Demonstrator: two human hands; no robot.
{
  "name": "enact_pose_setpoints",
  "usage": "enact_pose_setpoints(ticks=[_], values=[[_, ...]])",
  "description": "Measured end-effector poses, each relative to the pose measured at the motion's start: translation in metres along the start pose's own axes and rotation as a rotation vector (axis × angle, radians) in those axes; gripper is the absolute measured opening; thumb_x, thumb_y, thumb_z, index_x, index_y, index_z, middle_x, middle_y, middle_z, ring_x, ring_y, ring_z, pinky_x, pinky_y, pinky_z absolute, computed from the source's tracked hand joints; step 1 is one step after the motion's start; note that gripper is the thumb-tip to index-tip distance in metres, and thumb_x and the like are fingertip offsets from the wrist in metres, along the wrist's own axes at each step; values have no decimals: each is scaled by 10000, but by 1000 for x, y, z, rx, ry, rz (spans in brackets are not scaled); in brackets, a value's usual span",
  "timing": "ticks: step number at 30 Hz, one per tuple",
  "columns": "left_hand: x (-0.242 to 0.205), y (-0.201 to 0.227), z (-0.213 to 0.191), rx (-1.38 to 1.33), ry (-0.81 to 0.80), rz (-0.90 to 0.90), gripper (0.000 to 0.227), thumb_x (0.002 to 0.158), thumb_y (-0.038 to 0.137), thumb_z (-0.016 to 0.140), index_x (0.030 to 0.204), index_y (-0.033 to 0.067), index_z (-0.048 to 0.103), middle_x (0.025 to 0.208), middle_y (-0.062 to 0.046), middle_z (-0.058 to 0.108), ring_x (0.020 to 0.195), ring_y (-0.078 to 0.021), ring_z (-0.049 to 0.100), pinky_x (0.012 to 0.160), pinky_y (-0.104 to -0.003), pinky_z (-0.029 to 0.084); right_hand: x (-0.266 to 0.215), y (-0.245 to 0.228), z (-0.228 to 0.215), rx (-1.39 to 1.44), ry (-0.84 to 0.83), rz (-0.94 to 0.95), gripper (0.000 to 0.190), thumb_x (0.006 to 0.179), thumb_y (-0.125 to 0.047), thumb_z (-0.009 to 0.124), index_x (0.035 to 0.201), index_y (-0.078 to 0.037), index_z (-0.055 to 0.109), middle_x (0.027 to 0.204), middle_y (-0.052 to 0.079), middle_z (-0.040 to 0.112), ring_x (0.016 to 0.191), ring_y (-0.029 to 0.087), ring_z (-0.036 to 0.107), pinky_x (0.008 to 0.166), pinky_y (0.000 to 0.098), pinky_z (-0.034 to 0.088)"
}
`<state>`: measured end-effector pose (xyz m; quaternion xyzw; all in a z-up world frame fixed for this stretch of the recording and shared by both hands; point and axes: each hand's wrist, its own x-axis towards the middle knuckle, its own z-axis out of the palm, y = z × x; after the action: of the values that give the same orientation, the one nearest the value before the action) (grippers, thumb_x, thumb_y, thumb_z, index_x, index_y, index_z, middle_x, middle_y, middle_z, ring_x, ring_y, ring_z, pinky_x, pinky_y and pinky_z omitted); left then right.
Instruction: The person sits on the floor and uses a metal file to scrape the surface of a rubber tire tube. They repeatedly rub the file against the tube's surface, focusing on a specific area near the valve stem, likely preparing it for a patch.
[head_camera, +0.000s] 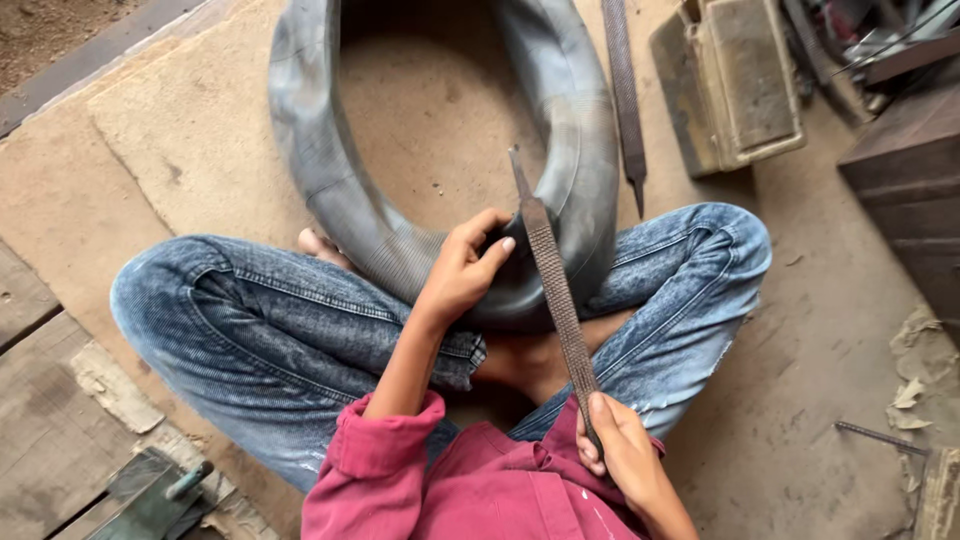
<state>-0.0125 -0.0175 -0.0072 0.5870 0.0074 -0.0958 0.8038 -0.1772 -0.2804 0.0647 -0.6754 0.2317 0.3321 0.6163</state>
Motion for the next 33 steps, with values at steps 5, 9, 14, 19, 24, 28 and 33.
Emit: enact_pose_setpoints(ticks=[5,9,14,19,24,28,33], values=[[-1,-6,-1,231,39,83,174,963,79,649,1090,-29,597,813,-38,555,780,-104,492,669,-287,441,66,-72,42,-167,27,-176,559,1095,-451,377,733,-40,490,469,25,441,336,119,380,335,268,312],[2,-1,-4,125,-35,167,151,966,78,639,1087,-8,608,874,-23,610,865,-79,539,762,-261,489,94,-126,60,142,21,-69,409,1082,-388,419,850,-72,533,528,-28,426,384,82,356,370,247,293],[6,-10,0,24,-40,118,222,887,64,680,1089,4,611,912,-11,647,889,-77,581,804,-259,502,8,-61,29,-203,84,-178,351,1078,-326,404,939,-51,573,485,-14,426,370,91,357,361,248,299],[7,-24,1,66,-14,256,204,875,33,685,1032,-5,561,881,-25,566,907,-89,516,815,-287,486,-7,-41,30,-223,97,-97,320,1062,-310,424,1012,-32,574,528,-11,441,392,97,375,368,269,324],[5,-13,5,142,59,153,227,853,45,697,1033,-4,568,808,-30,522,791,-108,485,705,-314,447,108,-136,70,140,-46,-29,386,1079,-371,430,827,-90,506,536,-28,406,386,77,321,374,257,297],[3,-1,5,26,61,156,236,814,37,703,1040,10,638,887,-22,671,888,-88,601,818,-291,501,70,-118,61,117,-13,-195,406,1075,-377,433,787,-93,477,491,-29,367,352,84,304,333,259,255],[5,-13,8,138,136,190,244,816,30,706,1035,-5,604,878,-121,667,850,-112,608,794,-290,513,-9,-38,25,-216,151,-103,328,1040,-352,440,872,-101,568,499,-26,398,371,81,345,346,266,267]])
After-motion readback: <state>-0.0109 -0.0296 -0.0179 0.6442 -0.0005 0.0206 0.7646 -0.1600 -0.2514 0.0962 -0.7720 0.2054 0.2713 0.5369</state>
